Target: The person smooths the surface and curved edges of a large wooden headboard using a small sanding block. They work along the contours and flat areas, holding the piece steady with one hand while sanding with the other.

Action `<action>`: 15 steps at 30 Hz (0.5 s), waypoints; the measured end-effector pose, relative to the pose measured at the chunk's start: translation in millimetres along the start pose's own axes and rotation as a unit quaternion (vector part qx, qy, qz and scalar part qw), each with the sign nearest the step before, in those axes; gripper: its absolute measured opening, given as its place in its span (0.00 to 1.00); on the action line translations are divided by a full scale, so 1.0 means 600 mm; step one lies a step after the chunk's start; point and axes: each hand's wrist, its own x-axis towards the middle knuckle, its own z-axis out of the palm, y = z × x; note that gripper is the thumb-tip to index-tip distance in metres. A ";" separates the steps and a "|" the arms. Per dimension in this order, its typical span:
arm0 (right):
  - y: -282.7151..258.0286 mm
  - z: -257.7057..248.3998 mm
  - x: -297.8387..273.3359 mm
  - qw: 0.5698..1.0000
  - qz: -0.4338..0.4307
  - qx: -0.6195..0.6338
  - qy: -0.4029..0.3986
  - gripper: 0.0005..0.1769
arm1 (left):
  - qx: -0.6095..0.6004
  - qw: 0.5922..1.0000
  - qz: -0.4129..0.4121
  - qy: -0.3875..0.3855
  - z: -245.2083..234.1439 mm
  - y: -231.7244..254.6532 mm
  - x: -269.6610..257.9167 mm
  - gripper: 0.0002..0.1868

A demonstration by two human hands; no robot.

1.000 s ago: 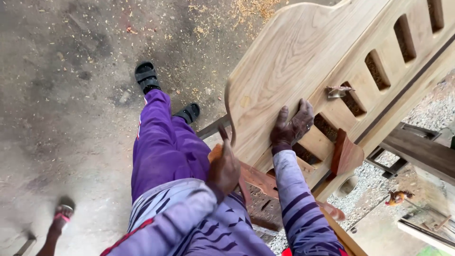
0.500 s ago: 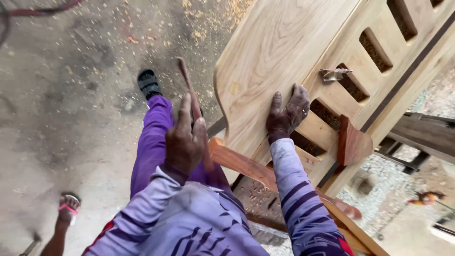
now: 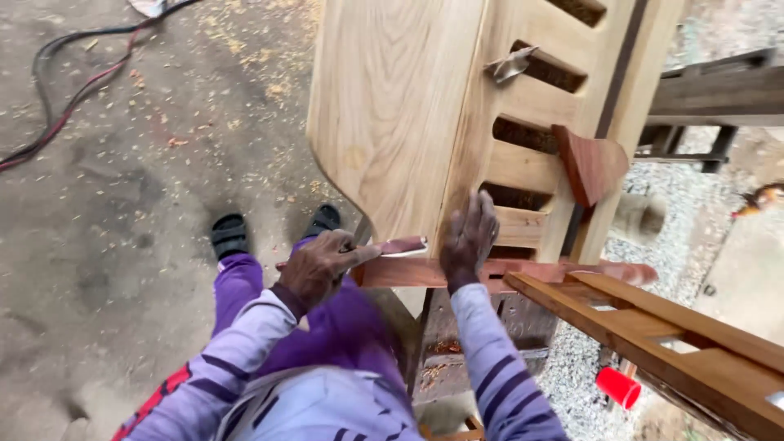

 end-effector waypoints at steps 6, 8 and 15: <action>-0.026 -0.013 -0.022 0.992 0.126 -0.022 0.023 0.28 | -0.035 0.996 0.075 -0.021 -0.005 -0.042 -0.014 0.32; -0.025 -0.010 -0.018 0.991 0.127 -0.022 0.027 0.28 | -0.016 0.996 0.085 -0.030 -0.005 -0.050 -0.004 0.34; -0.031 -0.011 -0.023 0.992 0.124 -0.018 0.034 0.28 | 0.026 0.991 0.120 -0.050 -0.005 -0.032 -0.004 0.30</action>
